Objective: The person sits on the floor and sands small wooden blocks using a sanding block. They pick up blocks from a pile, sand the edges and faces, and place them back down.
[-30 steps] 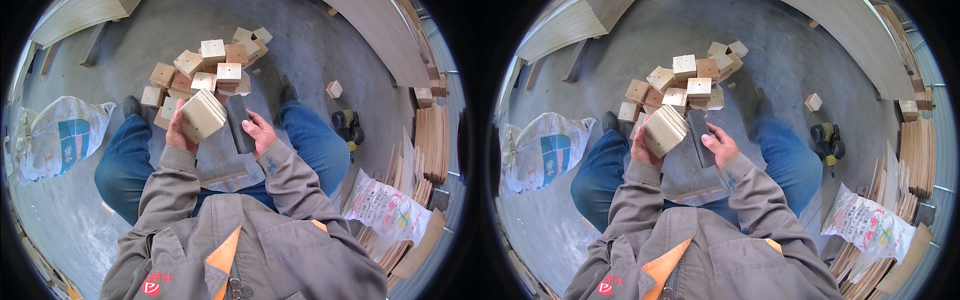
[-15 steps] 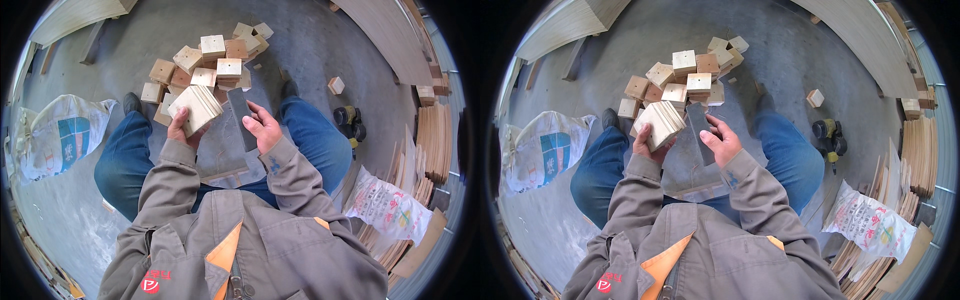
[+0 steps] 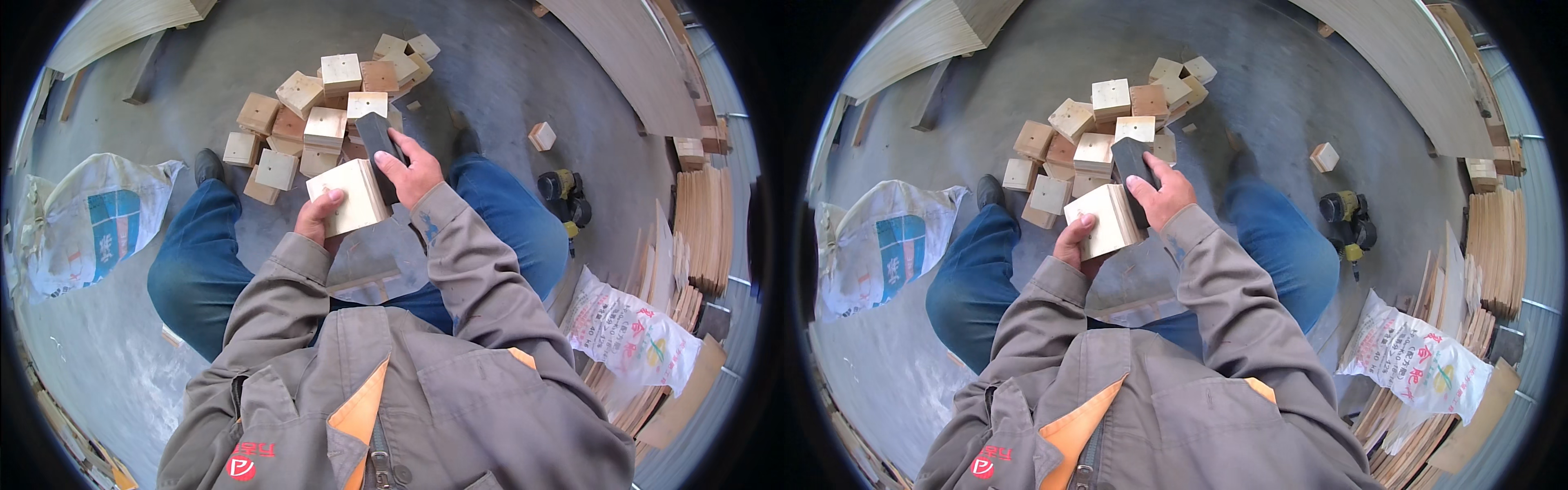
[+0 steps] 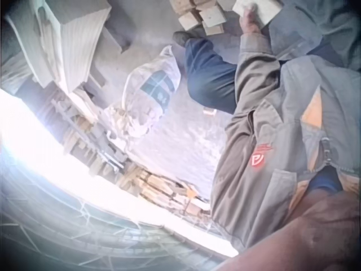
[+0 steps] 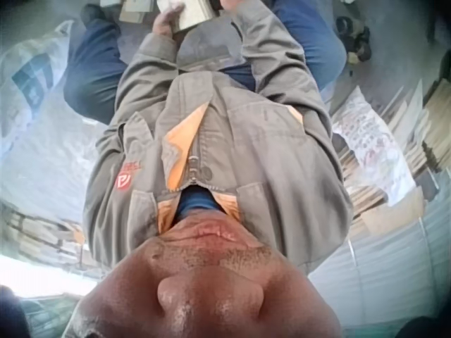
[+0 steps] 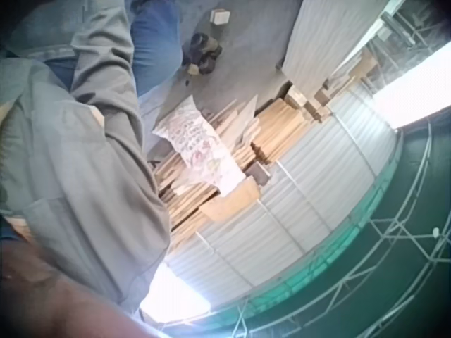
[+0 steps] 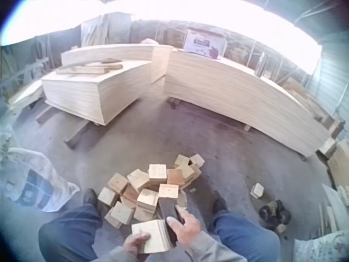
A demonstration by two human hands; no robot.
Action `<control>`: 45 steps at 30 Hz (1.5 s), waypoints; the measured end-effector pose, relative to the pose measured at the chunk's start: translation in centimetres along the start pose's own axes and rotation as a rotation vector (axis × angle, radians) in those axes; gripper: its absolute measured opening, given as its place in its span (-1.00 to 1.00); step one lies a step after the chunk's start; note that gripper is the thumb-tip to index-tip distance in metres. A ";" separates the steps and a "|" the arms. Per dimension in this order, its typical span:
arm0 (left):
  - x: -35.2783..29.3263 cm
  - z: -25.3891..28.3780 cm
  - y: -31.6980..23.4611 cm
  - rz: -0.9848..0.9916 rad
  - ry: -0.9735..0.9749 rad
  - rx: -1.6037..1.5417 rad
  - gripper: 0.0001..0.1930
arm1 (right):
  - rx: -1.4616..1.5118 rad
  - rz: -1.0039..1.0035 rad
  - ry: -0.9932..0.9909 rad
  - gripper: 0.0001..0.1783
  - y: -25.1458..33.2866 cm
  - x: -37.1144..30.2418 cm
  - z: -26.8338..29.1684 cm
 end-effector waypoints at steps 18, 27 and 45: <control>-0.5 0.4 1.2 0.067 -0.155 -0.019 -0.37 | -0.143 0.045 0.094 -0.28 2.5 -0.8 -0.4; 0.2 3.9 -0.1 0.027 -0.203 -0.108 -0.41 | -0.095 0.251 0.181 -0.27 8.5 -9.3 -0.8; 0.4 3.6 -0.2 0.021 -0.160 -0.160 -0.32 | -0.135 0.243 0.171 -0.27 7.8 -10.0 -0.6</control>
Point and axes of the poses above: each hand's wrist, its own x-axis towards the middle knuckle, its own z-axis out of the back of the hand, y = z × x, the point moved 10 cm from there along x, towards the middle knuckle, and after that the axes turned 10 degrees about z, right-handed, at the moved point
